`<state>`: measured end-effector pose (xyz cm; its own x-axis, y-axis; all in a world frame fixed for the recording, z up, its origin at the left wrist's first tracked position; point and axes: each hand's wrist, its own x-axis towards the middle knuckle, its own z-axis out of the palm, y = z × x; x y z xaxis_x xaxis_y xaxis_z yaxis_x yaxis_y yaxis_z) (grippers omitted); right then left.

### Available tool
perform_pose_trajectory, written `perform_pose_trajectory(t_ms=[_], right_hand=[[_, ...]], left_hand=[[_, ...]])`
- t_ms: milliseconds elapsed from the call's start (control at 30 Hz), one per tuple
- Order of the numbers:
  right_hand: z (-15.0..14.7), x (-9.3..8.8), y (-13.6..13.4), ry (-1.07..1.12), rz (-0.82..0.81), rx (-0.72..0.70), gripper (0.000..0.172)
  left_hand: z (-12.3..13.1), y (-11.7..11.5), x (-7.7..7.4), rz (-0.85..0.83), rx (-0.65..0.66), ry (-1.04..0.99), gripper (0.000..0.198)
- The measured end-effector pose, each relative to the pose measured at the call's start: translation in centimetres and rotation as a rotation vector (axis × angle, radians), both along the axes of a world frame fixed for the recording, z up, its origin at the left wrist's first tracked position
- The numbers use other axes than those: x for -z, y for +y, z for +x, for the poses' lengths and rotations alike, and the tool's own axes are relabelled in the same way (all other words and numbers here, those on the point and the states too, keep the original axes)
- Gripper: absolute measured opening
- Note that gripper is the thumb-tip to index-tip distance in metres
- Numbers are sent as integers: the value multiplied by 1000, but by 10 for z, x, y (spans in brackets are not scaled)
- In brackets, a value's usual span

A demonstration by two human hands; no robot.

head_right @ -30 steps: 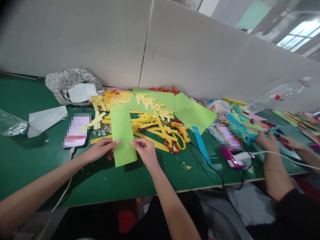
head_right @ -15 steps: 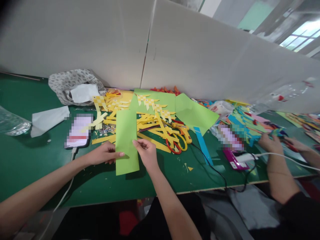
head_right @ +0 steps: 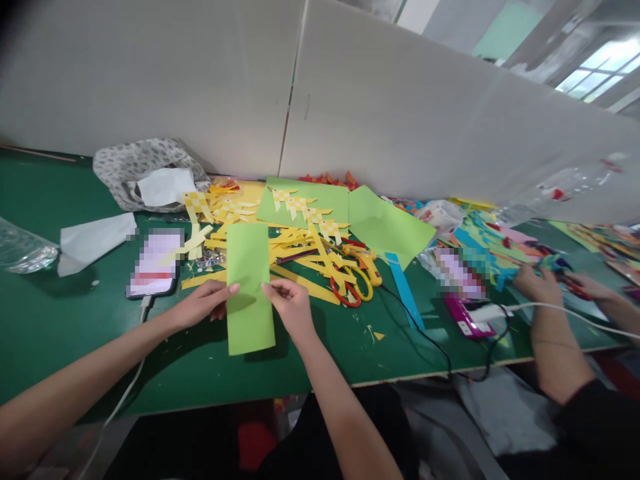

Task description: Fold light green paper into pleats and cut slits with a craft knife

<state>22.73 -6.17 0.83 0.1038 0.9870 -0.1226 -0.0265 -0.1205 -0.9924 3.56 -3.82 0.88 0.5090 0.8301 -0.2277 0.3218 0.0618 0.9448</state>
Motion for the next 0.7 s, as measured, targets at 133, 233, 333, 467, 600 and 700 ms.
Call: perform_pose_trajectory(t_ms=[133, 233, 333, 467, 600, 700], right_hand=[[-2, -2, -1, 7, -49, -62, 22], [-2, -1, -1, -12, -22, -38, 23], [-2, 2, -1, -61, 7, -36, 24], [-2, 3, -2, -70, 7, -33, 25], [-2, 2, -2, -100, 35, -21, 27], [-2, 3, -2, -99, 30, -39, 26]], left_hand=[[0, 1, 2, 73, -66, 15, 52], [2, 0, 4, 107, -28, 43, 52], [2, 0, 5, 93, -43, 54, 55], [1, 0, 3, 136, -60, 75, 59], [1, -2, 0, 151, 28, 75, 60], [2, -2, -1, 128, -16, 78, 62]])
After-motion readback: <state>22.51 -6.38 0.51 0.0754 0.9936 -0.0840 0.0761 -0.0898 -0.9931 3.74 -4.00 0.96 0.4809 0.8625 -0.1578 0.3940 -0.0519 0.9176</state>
